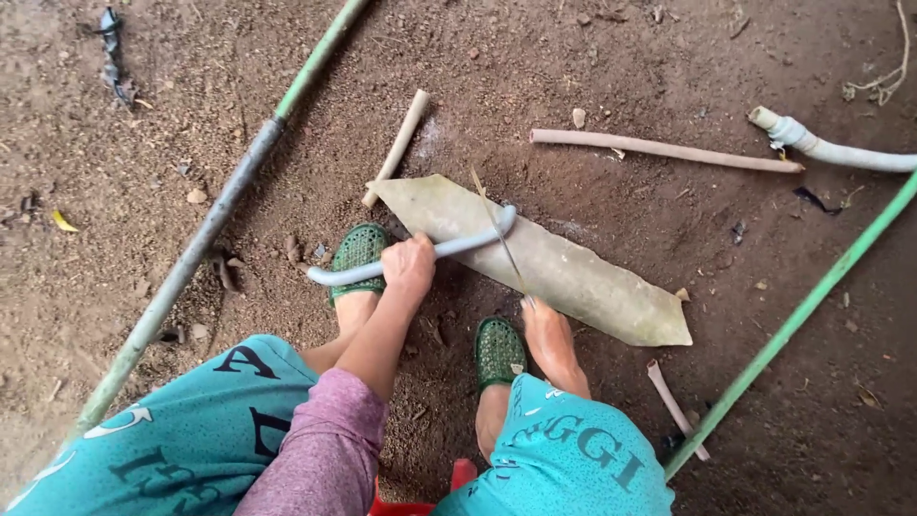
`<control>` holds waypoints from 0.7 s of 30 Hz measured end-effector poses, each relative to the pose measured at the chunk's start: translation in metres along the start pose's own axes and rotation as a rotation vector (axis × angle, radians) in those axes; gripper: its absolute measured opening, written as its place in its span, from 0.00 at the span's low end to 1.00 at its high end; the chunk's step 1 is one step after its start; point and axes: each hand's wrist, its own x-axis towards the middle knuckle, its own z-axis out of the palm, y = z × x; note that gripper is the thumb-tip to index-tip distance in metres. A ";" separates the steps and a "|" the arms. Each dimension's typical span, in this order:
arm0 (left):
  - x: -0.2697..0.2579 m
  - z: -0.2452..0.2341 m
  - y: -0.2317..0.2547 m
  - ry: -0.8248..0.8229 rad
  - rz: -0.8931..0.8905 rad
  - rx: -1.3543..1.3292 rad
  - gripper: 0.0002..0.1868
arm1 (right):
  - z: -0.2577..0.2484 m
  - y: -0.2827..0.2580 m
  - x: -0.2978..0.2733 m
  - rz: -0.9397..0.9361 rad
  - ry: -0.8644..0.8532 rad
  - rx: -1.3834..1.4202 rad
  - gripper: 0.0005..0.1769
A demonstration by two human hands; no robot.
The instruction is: Cutting a PVC pipe using a manual wire saw while seated on a stool.
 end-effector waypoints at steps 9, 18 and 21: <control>-0.002 -0.005 -0.004 0.003 0.006 -0.033 0.12 | 0.005 0.042 0.008 0.016 0.025 -0.090 0.30; -0.019 -0.031 0.000 0.027 0.039 0.015 0.13 | 0.024 0.056 0.040 -0.075 0.039 -0.125 0.23; -0.008 -0.019 -0.006 0.028 0.043 -0.031 0.12 | 0.016 0.045 0.025 -0.063 0.010 -0.129 0.24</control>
